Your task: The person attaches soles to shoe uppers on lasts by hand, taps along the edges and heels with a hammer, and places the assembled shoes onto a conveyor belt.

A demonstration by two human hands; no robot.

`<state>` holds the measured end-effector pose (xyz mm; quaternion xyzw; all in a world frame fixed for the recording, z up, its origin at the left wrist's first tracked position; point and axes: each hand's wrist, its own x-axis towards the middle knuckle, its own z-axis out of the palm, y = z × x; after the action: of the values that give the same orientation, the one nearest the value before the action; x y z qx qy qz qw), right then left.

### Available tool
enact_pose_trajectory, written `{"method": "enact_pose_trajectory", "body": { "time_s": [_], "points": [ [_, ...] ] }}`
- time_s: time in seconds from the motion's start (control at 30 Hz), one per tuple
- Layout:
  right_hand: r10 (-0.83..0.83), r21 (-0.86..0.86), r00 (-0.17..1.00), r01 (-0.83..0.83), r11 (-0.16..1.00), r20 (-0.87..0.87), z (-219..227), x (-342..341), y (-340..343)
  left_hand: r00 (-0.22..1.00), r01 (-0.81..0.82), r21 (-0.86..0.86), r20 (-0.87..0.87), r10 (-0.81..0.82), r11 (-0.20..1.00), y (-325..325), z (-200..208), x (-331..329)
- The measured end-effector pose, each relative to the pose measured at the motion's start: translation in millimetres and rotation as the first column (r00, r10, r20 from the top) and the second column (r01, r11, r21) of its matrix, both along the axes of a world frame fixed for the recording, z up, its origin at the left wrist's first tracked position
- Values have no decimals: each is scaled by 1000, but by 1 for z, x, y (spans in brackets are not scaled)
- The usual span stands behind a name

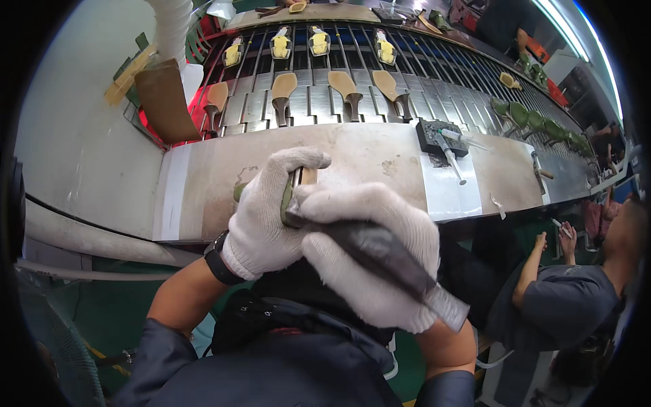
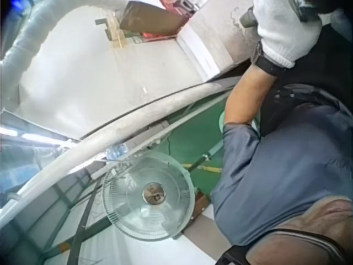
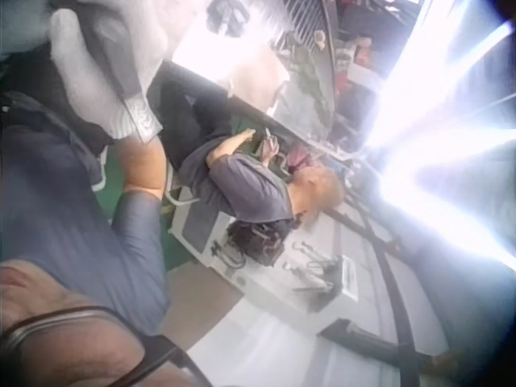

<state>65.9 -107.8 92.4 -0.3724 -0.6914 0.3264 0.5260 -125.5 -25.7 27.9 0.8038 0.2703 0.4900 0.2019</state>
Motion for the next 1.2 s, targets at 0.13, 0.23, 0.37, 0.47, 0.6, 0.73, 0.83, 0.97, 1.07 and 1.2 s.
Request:
{"method": "enact_pose_trajectory", "body": {
  "time_s": [0.13,0.23,0.37,0.47,0.6,0.73,0.83,0.97,1.07,1.2],
  "points": [
    [-15,-116,1000,14,993,-5,5,5,10,999,22,114,42,-27,993,-13,-8,-1],
    [65,-290,989,-101,952,-131,10,3,5,999,4,207,42,-12,978,-21,-23,-6],
    [180,-251,953,-242,937,-245,-39,-11,-16,991,-86,295,-75,112,952,-40,-67,-23],
    [-56,-428,983,-26,904,-177,-92,-30,-31,895,-215,405,-283,345,889,-20,-115,-40],
    [-227,-584,881,-67,809,-415,-127,-25,-20,881,-267,380,-275,384,885,-9,-129,-48],
    [-138,-549,943,-54,834,-302,-123,-6,4,870,-287,404,-268,413,868,-8,-136,-45],
    [-31,-473,948,-130,871,-318,-117,4,18,861,-306,395,-273,429,866,-11,-133,-41],
    [-128,-514,832,-206,833,-540,-125,2,29,857,-329,364,-272,438,871,-15,-133,-37],
    [-236,-572,672,-335,748,-702,-156,-10,26,862,-334,353,-261,435,874,-14,-137,-36],
    [-158,-510,740,-277,815,-653,-156,-7,31,877,-313,327,-260,403,892,-16,-136,-37]
  ]
}}
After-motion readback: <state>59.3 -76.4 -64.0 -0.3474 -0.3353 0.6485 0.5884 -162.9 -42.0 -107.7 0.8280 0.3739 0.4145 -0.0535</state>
